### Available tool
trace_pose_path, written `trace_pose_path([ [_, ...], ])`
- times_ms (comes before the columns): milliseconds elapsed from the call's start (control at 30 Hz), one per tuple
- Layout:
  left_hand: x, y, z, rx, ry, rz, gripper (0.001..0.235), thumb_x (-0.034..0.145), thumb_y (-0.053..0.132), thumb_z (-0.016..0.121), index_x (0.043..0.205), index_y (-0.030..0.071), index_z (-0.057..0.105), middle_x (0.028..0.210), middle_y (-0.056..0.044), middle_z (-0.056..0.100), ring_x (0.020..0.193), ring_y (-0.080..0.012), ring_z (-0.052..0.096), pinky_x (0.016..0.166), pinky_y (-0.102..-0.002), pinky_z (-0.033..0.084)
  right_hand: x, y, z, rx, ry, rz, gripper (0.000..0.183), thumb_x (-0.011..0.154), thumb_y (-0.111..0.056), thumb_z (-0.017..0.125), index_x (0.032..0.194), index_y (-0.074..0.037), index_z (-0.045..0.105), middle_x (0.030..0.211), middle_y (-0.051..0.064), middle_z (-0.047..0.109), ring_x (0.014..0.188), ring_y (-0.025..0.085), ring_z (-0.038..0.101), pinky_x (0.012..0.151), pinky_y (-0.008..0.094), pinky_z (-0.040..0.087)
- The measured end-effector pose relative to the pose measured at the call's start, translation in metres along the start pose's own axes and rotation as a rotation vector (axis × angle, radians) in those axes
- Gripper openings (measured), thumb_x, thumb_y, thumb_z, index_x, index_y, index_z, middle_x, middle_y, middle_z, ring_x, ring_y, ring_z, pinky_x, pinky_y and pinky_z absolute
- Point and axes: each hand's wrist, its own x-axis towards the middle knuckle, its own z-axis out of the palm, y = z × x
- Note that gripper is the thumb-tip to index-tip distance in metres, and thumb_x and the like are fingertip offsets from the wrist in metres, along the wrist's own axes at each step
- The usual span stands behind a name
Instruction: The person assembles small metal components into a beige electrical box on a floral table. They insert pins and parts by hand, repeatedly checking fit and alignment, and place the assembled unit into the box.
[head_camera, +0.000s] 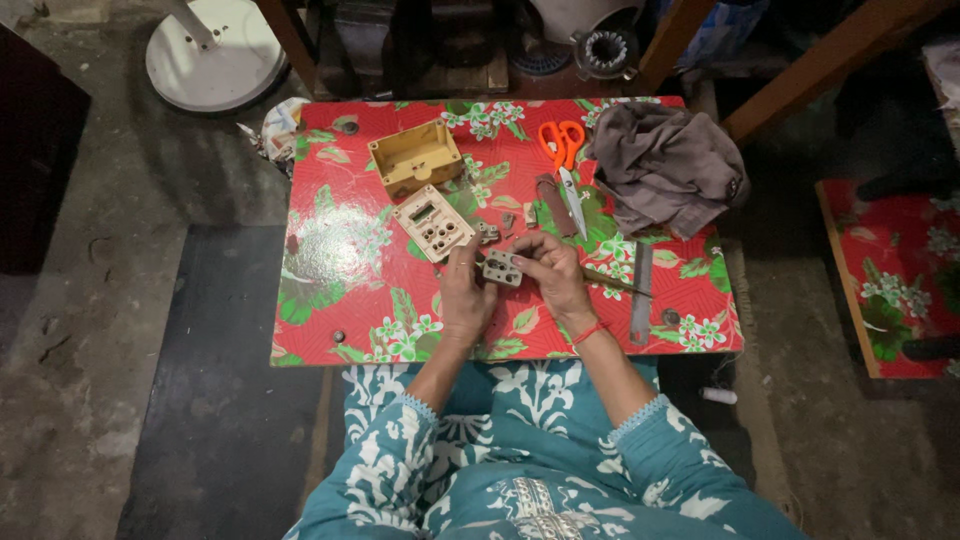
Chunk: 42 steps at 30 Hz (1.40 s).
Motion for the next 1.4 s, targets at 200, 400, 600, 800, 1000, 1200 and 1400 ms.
trace_pose_path([
  [200, 0.001, 0.010, -0.008, -0.026, -0.051, 0.015, 0.070, 0.070, -0.007, 0.067, 0.138, 0.010, 0.058, 0.114, -0.015, 0.060, 0.100, -0.0331, 0.067, 0.084, -0.042, 0.058, 0.003, 0.009, -0.002, -0.028, 0.081, 0.010, 0.025, 0.085, 0.012, 0.073, 0.107, 0.001, 0.068, 0.099, 0.011, 0.074, 0.089, 0.013, 0.070, 0.083, 0.025, 0.057],
  [400, -0.004, 0.018, -0.024, -0.222, -0.156, -0.134, 0.073, 0.070, -0.004, 0.071, 0.140, 0.009, 0.056, 0.114, -0.014, 0.056, 0.095, -0.0267, 0.068, 0.075, -0.039, 0.061, 0.003, 0.000, -0.001, 0.148, 0.028, 0.038, 0.042, 0.081, 0.015, 0.073, 0.119, 0.000, 0.060, 0.103, 0.011, 0.071, 0.095, 0.016, 0.071, 0.088, 0.030, 0.061],
  [600, -0.003, -0.003, -0.016, -0.702, -0.286, -0.553, 0.057, 0.085, 0.009, 0.076, 0.136, 0.003, 0.052, 0.103, -0.012, 0.070, 0.081, -0.0196, 0.074, 0.058, -0.031, 0.063, 0.000, -0.013, 0.001, 0.121, -0.020, 0.089, 0.055, 0.079, 0.012, 0.073, 0.128, 0.001, 0.052, 0.105, 0.014, 0.071, 0.093, 0.019, 0.072, 0.084, 0.030, 0.061],
  [800, 0.002, -0.026, -0.001, -0.891, -0.221, -0.676, 0.027, 0.094, 0.007, 0.071, 0.118, -0.004, 0.069, 0.100, -0.012, 0.075, 0.080, -0.0151, 0.073, 0.063, -0.029, 0.063, 0.006, -0.013, 0.002, -0.003, 0.044, 0.081, 0.051, 0.083, 0.010, 0.075, 0.128, 0.002, 0.052, 0.104, 0.014, 0.073, 0.090, 0.016, 0.071, 0.079, 0.028, 0.058],
  [1000, 0.000, -0.029, -0.016, -0.970, -0.147, -0.696, 0.025, 0.093, 0.007, 0.072, 0.115, -0.003, 0.068, 0.098, -0.009, 0.074, 0.080, -0.0149, 0.072, 0.068, -0.031, 0.066, 0.042, -0.044, -0.015, -0.370, 0.256, -0.073, 0.019, 0.100, -0.008, 0.067, 0.116, 0.000, 0.064, 0.098, 0.013, 0.076, 0.082, 0.017, 0.072, 0.074, 0.030, 0.061],
  [1200, 0.008, -0.034, -0.041, -0.876, -0.124, -0.731, 0.028, 0.092, 0.008, 0.072, 0.117, -0.004, 0.068, 0.095, -0.010, 0.076, 0.078, -0.0179, 0.073, 0.062, -0.034, 0.065, 0.049, -0.045, 0.020, -1.045, -0.038, -0.253, 0.034, 0.087, -0.012, 0.074, 0.120, -0.004, 0.066, 0.105, 0.012, 0.073, 0.089, 0.022, 0.072, 0.077, 0.036, 0.060],
  [1400, 0.004, -0.040, -0.042, -0.915, -0.069, -0.719, 0.032, 0.091, 0.005, 0.074, 0.121, -0.004, 0.068, 0.097, -0.010, 0.075, 0.075, -0.0152, 0.072, 0.063, -0.032, 0.063, 0.039, -0.023, 0.047, -1.302, -0.065, -0.313, 0.020, 0.086, -0.015, 0.075, 0.103, -0.006, 0.071, 0.104, 0.014, 0.070, 0.108, 0.033, 0.063, 0.096, 0.044, 0.050],
])
